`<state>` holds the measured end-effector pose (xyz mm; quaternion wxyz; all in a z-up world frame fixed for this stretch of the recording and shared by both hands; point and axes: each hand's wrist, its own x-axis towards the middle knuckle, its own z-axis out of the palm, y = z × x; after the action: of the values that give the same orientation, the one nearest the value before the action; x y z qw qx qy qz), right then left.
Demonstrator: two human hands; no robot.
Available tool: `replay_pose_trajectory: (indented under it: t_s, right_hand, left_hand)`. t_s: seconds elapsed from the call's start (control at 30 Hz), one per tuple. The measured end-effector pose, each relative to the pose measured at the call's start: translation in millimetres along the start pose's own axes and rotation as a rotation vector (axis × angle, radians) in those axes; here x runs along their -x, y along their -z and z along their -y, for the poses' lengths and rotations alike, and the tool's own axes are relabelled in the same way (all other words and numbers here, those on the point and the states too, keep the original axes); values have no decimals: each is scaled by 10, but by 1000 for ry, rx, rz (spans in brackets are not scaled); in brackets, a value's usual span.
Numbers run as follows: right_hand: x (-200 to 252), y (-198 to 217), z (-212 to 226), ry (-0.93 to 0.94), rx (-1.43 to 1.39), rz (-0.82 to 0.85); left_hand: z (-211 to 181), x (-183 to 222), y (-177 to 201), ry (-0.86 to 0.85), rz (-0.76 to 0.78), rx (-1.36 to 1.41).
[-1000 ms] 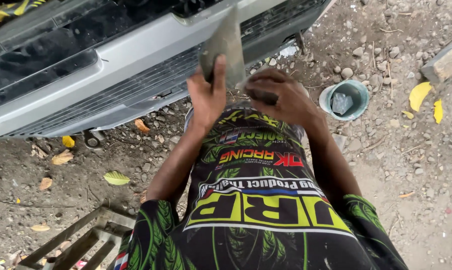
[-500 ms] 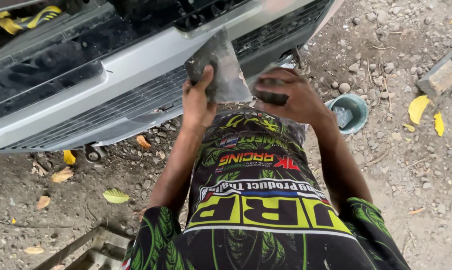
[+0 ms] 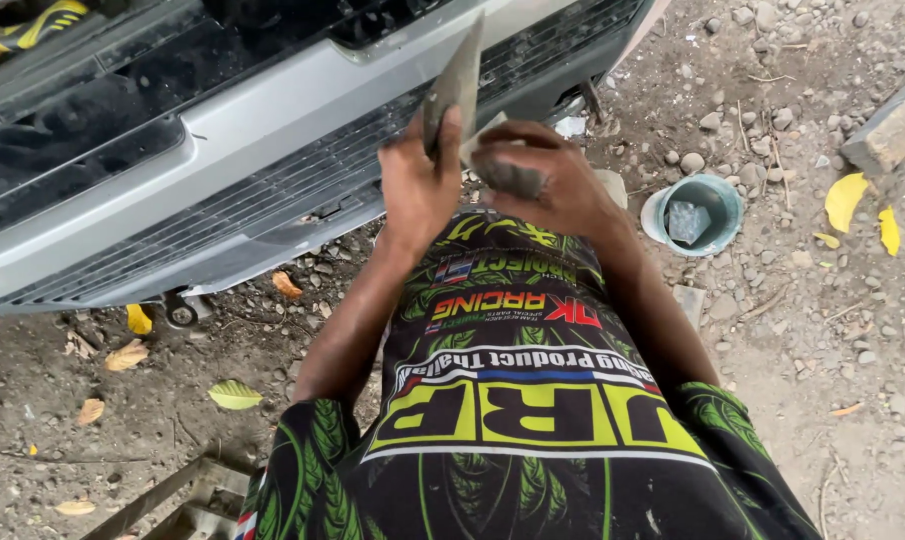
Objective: Applying and smoothing putty on a vehicle bumper using a spreader.
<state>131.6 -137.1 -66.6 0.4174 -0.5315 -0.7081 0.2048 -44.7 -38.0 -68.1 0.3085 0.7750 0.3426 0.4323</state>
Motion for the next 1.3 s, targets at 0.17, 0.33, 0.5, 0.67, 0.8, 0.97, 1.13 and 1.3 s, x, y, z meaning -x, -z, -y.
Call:
replay_pose_trajectory:
  t_s: [0.17, 0.33, 0.5, 0.67, 0.8, 0.97, 1.13, 1.3]
  right_hand:
    - [49, 26, -118, -37, 80, 165]
    - [24, 140, 86, 20, 35, -5]
    - [-71, 110, 133, 52, -17, -51]
    - [61, 281, -66, 40, 216, 75]
    - [59, 467, -14, -33, 320, 24]
    - [-120, 518, 129, 61, 303, -61]
    - [-148, 533, -156, -6, 265, -140]
    - [-428, 632, 131, -280, -1103, -382]
  left_hand:
    - [108, 6, 43, 92, -48, 130]
    - [328, 6, -9, 157, -118, 197]
    - [460, 5, 14, 485, -111, 738]
    - [97, -218, 272, 714, -176, 962]
    - [140, -266, 332, 586, -34, 771]
    - [180, -301, 282, 306, 92, 463]
    - [215, -326, 253, 252, 87, 479]
    - [316, -311, 292, 387, 98, 484]
